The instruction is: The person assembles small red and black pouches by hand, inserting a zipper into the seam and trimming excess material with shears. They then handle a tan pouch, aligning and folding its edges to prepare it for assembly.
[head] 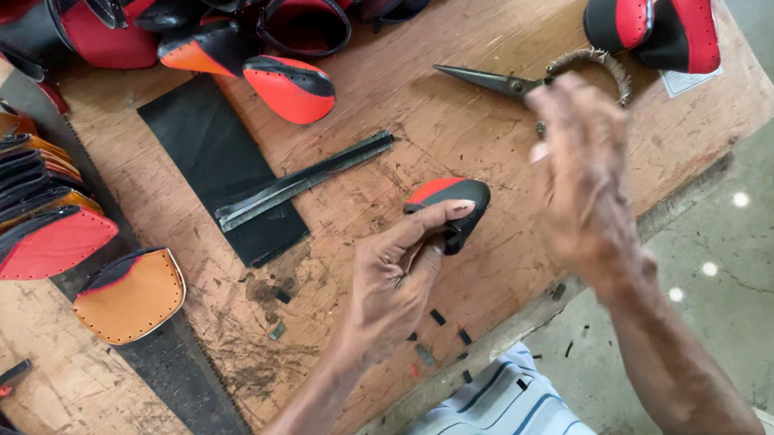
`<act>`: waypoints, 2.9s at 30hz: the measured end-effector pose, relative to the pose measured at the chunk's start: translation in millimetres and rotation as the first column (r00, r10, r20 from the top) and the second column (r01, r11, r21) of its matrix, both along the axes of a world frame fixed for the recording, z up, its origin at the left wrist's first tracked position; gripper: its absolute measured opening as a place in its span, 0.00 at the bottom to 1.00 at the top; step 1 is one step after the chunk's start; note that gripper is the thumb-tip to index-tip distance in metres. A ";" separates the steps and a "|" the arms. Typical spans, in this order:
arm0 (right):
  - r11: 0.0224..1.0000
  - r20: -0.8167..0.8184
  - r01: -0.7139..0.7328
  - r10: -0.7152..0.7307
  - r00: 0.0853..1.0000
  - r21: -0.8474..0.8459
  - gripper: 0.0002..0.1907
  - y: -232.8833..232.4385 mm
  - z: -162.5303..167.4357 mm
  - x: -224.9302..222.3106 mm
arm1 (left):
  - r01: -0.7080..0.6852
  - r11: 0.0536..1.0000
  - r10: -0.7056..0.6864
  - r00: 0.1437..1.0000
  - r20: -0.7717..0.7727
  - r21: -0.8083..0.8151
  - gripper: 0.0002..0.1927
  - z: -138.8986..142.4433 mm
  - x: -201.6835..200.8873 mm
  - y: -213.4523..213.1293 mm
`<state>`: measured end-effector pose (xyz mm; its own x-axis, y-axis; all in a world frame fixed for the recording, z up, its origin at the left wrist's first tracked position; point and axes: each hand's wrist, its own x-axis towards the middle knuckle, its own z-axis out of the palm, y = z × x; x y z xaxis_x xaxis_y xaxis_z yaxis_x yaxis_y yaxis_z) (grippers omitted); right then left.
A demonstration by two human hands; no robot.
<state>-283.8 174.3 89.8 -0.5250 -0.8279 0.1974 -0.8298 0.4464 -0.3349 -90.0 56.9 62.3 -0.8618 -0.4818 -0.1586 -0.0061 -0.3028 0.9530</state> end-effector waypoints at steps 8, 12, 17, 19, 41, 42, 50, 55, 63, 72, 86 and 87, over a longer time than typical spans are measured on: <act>0.994 0.119 0.076 -0.084 0.989 0.076 0.26 3.8 -9.1 -15.2 | -0.074 0.997 0.075 0.996 -0.042 0.024 0.19 -19.8 -6.3 -7.6; 0.962 0.265 0.151 -0.211 0.941 0.229 0.24 -6.2 9.1 -1.4 | -0.099 0.979 0.120 0.987 -0.111 0.176 0.18 -24.6 2.4 -19.3; 0.833 0.293 0.213 -0.401 0.868 0.510 0.24 -14.8 27.3 13.3 | -0.108 0.970 0.133 0.986 -0.099 0.219 0.21 -24.2 15.2 -31.9; 0.827 0.295 0.239 -0.428 0.854 0.509 0.25 -10.5 30.3 18.6 | -0.123 0.972 0.144 0.985 -0.095 0.199 0.21 -24.2 19.0 -34.4; 0.970 0.970 -0.220 -0.051 0.237 0.105 0.37 63.7 -10.4 78.6 | -0.211 0.975 0.219 0.964 -0.149 0.068 0.18 -11.9 43.5 -56.4; 0.960 0.954 -0.221 -0.106 0.281 0.172 0.33 61.9 -9.0 79.2 | -0.217 0.975 0.221 0.962 -0.160 0.039 0.18 -10.8 44.5 -56.3; 0.931 0.925 -0.227 -0.204 0.321 0.285 0.26 38.2 4.4 83.2 | -0.168 0.982 0.179 0.972 -0.150 0.085 0.19 -4.6 50.0 -61.7; 0.934 0.915 -0.154 -0.266 0.303 0.323 0.24 33.9 3.6 86.3 | -0.155 0.979 0.173 0.975 -0.142 0.131 0.18 -3.3 52.8 -63.7; 0.959 0.925 -0.115 -0.211 0.316 0.258 0.22 34.9 -0.5 89.6 | -0.119 0.991 0.123 0.990 -0.070 0.067 0.19 4.1 63.3 -68.4; 0.956 0.913 -0.097 -0.232 0.336 0.279 0.21 32.9 0.9 89.9 | -0.075 0.985 0.100 0.982 -0.159 0.153 0.20 7.4 64.0 -71.5; 0.892 0.760 -0.099 -0.312 0.570 0.441 0.17 40.0 -11.9 88.3 | -0.074 0.992 0.086 0.990 -0.111 0.102 0.24 5.9 61.6 -69.9; 0.879 0.739 -0.089 -0.335 0.585 0.468 0.17 42.1 -11.9 87.2 | -0.075 0.993 0.083 0.992 -0.092 0.095 0.25 4.9 61.1 -69.6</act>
<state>-196.6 216.4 78.0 -0.3928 -0.6191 -0.6801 -0.2545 0.7838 -0.5665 -28.8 -12.7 67.2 -0.8350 -0.5362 -0.1238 0.1111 -0.3846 0.9164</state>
